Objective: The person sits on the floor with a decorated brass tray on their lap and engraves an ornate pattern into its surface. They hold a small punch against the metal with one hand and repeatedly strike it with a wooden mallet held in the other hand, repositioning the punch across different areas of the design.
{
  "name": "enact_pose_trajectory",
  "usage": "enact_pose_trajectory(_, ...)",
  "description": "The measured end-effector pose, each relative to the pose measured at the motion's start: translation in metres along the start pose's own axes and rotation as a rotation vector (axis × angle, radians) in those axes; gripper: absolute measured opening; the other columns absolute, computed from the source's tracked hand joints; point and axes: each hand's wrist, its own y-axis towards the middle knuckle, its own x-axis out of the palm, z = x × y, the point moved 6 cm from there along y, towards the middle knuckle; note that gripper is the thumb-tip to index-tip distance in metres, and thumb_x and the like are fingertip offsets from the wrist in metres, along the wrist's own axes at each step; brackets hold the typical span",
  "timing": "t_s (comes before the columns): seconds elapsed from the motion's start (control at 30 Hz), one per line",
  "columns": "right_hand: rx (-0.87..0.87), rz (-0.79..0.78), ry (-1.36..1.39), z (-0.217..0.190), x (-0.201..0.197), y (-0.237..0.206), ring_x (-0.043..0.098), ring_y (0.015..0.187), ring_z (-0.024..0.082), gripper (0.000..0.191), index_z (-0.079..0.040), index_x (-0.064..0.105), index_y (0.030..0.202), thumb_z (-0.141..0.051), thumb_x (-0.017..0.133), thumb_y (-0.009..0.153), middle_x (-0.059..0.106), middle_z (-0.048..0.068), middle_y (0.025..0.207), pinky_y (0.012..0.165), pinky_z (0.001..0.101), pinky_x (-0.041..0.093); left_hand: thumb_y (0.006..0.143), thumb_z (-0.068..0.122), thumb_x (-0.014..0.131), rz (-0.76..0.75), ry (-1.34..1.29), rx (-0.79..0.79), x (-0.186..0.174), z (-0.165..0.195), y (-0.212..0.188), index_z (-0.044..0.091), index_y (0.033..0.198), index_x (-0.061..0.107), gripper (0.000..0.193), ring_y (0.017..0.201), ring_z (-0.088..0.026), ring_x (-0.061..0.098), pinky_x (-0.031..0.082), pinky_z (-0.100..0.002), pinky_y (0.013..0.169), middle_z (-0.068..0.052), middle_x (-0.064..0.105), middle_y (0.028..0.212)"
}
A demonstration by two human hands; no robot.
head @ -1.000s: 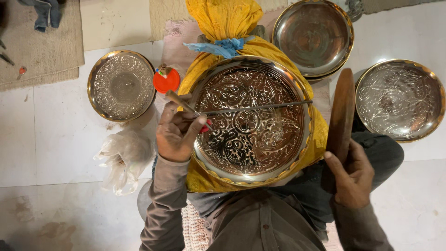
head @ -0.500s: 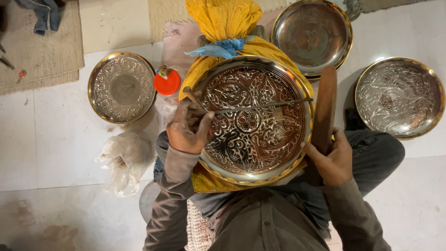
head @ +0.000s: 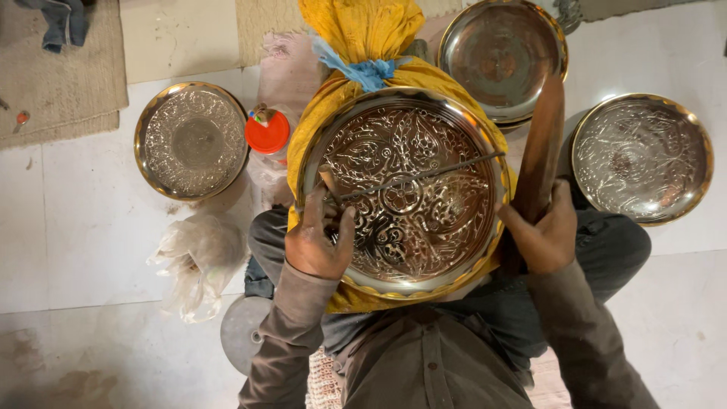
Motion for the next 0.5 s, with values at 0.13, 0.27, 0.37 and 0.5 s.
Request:
enact_pose_trajectory(0.13, 0.126, -0.056, 0.17, -0.007, 0.001, -0.035, 0.068, 0.096, 0.017, 0.051, 0.001, 0.047, 0.125, -0.005, 0.078, 0.085, 0.068, 0.011, 0.11, 0.082, 0.0317, 0.056, 0.093, 0.007, 0.075, -0.013, -0.075, -0.023, -0.005, -0.002, 0.009, -0.002, 0.131, 0.056, 0.044, 0.076, -0.014, 0.078, 0.059, -0.027, 0.065, -0.012, 0.077, 0.089)
enact_pose_trajectory(0.27, 0.238, -0.094, 0.158, -0.008, 0.005, -0.055, 0.07, 0.083, 0.016, 0.049, 0.001, 0.047, 0.122, -0.006, 0.077, 0.084, 0.068, 0.012, 0.102, 0.069, 0.0317, 0.058, 0.092, 0.007, 0.077, -0.051, -0.091, -0.077, -0.005, -0.004, 0.015, -0.001, 0.124, 0.058, 0.038, 0.072, -0.011, 0.077, 0.057, -0.024, 0.061, -0.01, 0.078, 0.085)
enact_pose_trajectory(0.37, 0.196, -0.089, 0.168, -0.008, 0.008, -0.054, 0.068, 0.086, 0.015, 0.049, 0.002, 0.048, 0.123, -0.005, 0.077, 0.085, 0.067, 0.012, 0.102, 0.073, 0.0302, 0.057, 0.092, 0.006, 0.078, -0.137, -0.173, 0.014, 0.002, 0.005, 0.015, -0.001, 0.124, 0.06, 0.037, 0.076, -0.01, 0.076, 0.058, -0.023, 0.067, -0.009, 0.078, 0.087)
enact_pose_trajectory(0.5, 0.175, -0.071, 0.162, 0.0, 0.009, -0.044, 0.068, 0.088, 0.015, 0.049, 0.001, 0.049, 0.124, -0.003, 0.076, 0.083, 0.067, 0.009, 0.104, 0.076, 0.0297, 0.057, 0.092, 0.005, 0.076, -0.351, -0.442, -0.074, 0.015, 0.006, 0.012, 0.0, 0.128, 0.061, 0.039, 0.079, -0.008, 0.073, 0.059, -0.023, 0.069, -0.008, 0.076, 0.087)
